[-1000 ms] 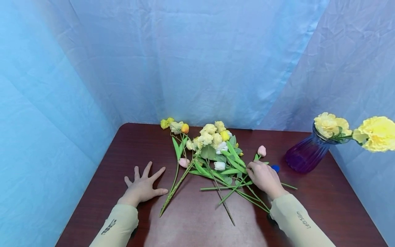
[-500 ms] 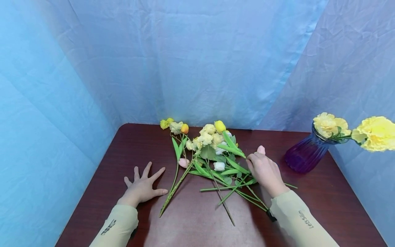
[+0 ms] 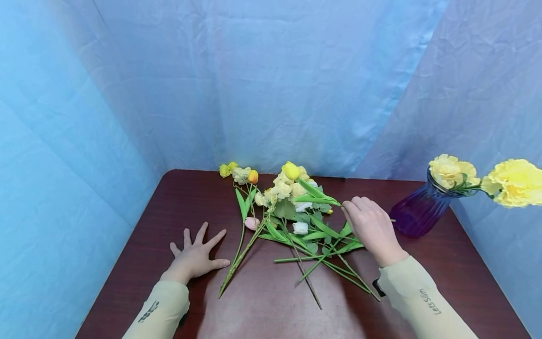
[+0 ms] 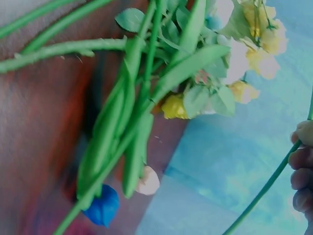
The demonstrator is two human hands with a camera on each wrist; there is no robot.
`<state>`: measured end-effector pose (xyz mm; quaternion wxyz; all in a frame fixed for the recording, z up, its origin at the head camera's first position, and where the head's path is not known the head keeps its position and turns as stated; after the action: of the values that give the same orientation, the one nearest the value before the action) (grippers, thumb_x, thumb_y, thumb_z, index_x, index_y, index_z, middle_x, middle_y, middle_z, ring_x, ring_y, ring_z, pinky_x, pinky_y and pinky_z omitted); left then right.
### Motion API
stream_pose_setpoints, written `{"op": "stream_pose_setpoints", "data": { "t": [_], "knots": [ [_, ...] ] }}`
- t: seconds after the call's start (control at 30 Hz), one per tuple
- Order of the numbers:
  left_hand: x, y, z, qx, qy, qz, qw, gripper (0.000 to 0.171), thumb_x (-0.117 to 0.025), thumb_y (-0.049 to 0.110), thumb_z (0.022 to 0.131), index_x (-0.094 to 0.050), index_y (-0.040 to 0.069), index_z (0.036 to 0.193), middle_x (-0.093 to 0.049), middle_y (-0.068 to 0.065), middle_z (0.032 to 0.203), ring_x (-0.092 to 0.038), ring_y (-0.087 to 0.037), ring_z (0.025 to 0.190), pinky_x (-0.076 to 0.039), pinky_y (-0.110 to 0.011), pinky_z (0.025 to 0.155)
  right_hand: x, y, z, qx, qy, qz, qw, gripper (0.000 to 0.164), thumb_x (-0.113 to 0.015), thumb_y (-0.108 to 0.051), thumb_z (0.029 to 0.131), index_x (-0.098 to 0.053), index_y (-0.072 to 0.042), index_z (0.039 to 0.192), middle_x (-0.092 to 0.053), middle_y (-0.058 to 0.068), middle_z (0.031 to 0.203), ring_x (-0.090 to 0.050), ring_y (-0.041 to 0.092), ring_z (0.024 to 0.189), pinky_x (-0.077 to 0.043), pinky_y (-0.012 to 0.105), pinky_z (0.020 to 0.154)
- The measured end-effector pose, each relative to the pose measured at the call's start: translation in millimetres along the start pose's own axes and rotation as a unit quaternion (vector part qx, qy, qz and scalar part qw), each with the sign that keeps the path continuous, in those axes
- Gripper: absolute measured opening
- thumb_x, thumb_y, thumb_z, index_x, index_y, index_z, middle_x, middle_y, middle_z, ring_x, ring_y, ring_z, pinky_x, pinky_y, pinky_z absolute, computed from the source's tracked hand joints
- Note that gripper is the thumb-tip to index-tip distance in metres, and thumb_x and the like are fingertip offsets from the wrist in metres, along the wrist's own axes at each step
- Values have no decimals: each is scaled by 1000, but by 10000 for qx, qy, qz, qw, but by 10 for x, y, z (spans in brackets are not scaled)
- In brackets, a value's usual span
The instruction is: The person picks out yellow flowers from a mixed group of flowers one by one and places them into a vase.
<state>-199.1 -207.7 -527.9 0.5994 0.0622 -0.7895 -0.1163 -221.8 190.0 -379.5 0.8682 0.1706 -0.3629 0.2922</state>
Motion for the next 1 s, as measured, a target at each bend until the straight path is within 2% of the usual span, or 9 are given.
{"op": "stream_pose_setpoints", "data": {
  "t": [0.17, 0.3, 0.47, 0.7, 0.8, 0.9, 1.0],
  "knots": [
    [-8, -4, 0, 25, -55, 10, 10000, 91, -59, 77, 74, -26, 40, 151, -2, -17, 160, 5, -61, 134, -3, -87, 88, 155, -53, 91, 333, 285, -61, 9990, 7, -57, -1, 90, -63, 4, 91, -49, 8, 71, -43, 27, 59, -38, 38, 50],
    [-19, -8, 7, 44, -84, 9, 10000, 91, -59, 77, 74, -25, 41, 151, -2, -17, 160, 5, -61, 134, -3, -87, 88, 276, -49, 152, 404, 334, -64, 9986, 10, -60, 4, 86, -63, 6, 96, -53, 11, 74, -44, 28, 62, -40, 40, 53],
    [-18, -8, 8, 39, -103, -6, 9999, 92, -59, 77, 74, -25, 41, 151, -1, -17, 160, 5, -61, 133, -3, -87, 88, 476, -13, 241, 435, 604, -235, 9969, 14, -56, 9, 88, -64, 7, 99, -55, 14, 76, -46, 31, 62, -42, 43, 53],
    [0, -5, 1, 32, -111, -25, 9999, 91, -59, 76, 75, -25, 41, 151, -2, -17, 160, 5, -61, 133, -3, -87, 88, 757, 70, 355, 324, 1031, -443, 9932, 8, -66, 5, 85, -64, 6, 93, -55, 15, 72, -48, 31, 59, -44, 45, 51],
    [-11, -5, 1, 26, -147, -27, 9999, 91, -59, 77, 75, -24, 41, 151, -1, -18, 160, 6, -61, 133, -3, -88, 88, 852, 92, 375, 304, 1177, -448, 9916, 6, -64, 1, 89, -63, 7, 91, -54, 15, 71, -47, 32, 58, -42, 46, 51],
    [-25, -11, 4, 35, -180, -30, 9998, 91, -59, 77, 75, -23, 41, 151, 0, -17, 160, 6, -61, 134, -3, -87, 88, 913, 118, 378, 261, 1229, -469, 9910, 14, -58, -6, 96, -63, 7, 91, -54, 15, 70, -47, 33, 58, -42, 47, 51],
    [-22, -5, 8, 13, -137, -26, 9999, 91, -59, 77, 74, -24, 41, 151, -1, -18, 160, 6, -61, 133, -3, -88, 88, 942, 166, 365, 167, 1198, -505, 9914, 18, -54, -8, 99, -63, 7, 91, -54, 15, 71, -47, 34, 59, -43, 49, 52]
  ]
}}
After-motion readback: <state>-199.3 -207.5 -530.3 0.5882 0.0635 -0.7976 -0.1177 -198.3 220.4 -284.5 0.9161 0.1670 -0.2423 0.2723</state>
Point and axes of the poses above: each hand's wrist, its own z-axis towards the middle knuckle, its own x-axis out of the back of the hand, y = z × x, the point moved 7 cm from there along z, towards the middle knuckle
